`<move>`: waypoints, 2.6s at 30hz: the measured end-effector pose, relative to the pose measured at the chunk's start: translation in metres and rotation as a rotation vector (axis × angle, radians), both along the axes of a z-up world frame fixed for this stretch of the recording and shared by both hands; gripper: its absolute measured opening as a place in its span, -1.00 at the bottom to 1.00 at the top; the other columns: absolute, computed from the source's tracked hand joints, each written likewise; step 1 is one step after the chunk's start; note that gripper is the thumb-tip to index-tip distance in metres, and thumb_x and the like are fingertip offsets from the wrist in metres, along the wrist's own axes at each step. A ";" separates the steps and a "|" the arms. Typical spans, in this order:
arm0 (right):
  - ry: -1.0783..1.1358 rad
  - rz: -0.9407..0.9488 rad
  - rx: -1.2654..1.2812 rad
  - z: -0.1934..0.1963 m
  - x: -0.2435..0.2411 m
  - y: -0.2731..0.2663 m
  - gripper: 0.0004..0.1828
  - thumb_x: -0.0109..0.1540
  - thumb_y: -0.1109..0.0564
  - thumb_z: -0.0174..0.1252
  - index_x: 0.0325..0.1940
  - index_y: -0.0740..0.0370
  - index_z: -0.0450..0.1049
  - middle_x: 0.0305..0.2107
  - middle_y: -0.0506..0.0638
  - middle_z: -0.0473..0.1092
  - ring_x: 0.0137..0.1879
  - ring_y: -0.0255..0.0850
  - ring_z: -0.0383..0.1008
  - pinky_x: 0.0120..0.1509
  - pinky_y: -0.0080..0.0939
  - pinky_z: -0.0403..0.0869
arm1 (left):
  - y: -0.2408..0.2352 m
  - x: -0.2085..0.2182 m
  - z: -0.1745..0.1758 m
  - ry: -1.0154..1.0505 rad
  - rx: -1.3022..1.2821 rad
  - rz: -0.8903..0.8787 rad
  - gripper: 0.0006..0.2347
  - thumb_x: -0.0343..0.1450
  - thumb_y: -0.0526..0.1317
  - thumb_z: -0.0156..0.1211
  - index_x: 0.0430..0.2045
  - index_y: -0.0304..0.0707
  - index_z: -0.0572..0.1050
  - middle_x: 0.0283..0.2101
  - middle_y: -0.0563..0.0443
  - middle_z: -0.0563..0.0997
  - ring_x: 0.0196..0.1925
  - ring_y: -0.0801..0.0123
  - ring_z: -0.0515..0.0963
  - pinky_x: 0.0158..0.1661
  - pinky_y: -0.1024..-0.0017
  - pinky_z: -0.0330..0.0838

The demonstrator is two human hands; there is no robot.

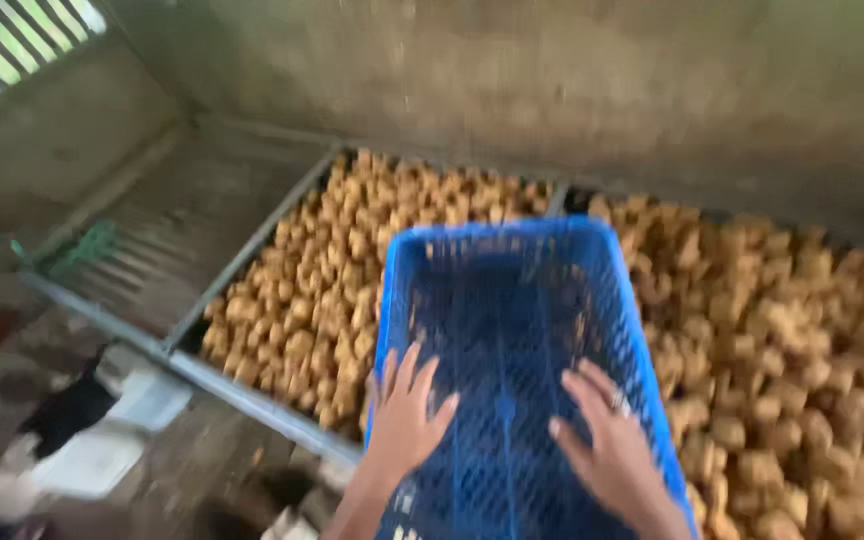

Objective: The person picks small brown food items from a large metal tray and places them into a blue plastic crate. The person arranges the items in neat rows inside the crate while continuing to transfer more items from the tray.

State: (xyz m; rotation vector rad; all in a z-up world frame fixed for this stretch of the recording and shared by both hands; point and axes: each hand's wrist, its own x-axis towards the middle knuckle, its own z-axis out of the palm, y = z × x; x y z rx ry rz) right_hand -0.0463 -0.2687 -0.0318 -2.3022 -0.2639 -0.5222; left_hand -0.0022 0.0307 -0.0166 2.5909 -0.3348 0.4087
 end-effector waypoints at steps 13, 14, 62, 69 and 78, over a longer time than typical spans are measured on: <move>0.207 -0.010 -0.066 0.029 0.003 0.011 -0.31 0.17 -0.06 0.26 0.36 0.09 0.32 0.38 0.17 0.17 0.37 0.14 0.26 0.30 0.02 0.35 | 0.055 0.025 -0.084 0.139 -0.041 0.225 -0.11 0.29 0.08 0.21 0.44 -0.28 -0.17 0.44 -0.44 0.09 0.30 -0.34 0.32 0.13 -0.10 0.31; 0.220 -0.009 -0.074 0.034 0.004 0.014 -0.32 0.17 -0.06 0.26 0.36 0.09 0.32 0.40 0.18 0.15 0.40 0.15 0.23 0.28 0.03 0.34 | 0.060 0.030 -0.088 0.306 -0.025 0.300 -0.15 0.34 0.05 0.17 0.47 -0.22 -0.19 0.32 -0.42 0.26 0.23 -0.30 0.42 0.13 -0.05 0.36; 0.060 -0.645 0.847 -0.049 -0.105 -0.369 -0.75 0.35 0.16 0.06 0.08 0.28 0.48 -0.14 0.08 0.51 -0.10 -0.21 0.50 -0.04 -0.24 0.52 | 0.209 0.087 -0.167 0.282 -0.559 -0.280 -0.33 0.28 -0.09 0.30 0.31 -0.36 0.28 0.07 -0.18 0.57 0.08 0.18 0.58 0.09 0.22 0.43; 0.193 -0.642 -0.116 -0.169 -0.124 -0.286 -0.78 0.12 0.09 0.23 -0.17 0.09 0.63 -0.31 0.00 0.58 -0.20 -0.13 0.59 -0.12 -0.13 0.57 | 0.183 0.097 -0.148 0.266 -0.579 -0.323 -0.32 0.26 -0.08 0.33 0.28 -0.35 0.26 0.06 -0.18 0.57 0.07 0.17 0.59 0.07 0.21 0.45; 0.591 -0.681 -0.186 -0.148 -0.122 -0.249 -0.68 0.16 -0.04 0.27 -0.10 0.12 0.43 -0.24 0.08 0.50 -0.11 0.02 0.54 -0.05 -0.01 0.52 | 0.201 0.117 -0.153 0.429 -0.659 -0.676 -0.25 0.21 -0.05 0.41 0.26 -0.32 0.15 0.06 -0.17 0.54 0.05 0.17 0.58 -0.01 0.18 0.47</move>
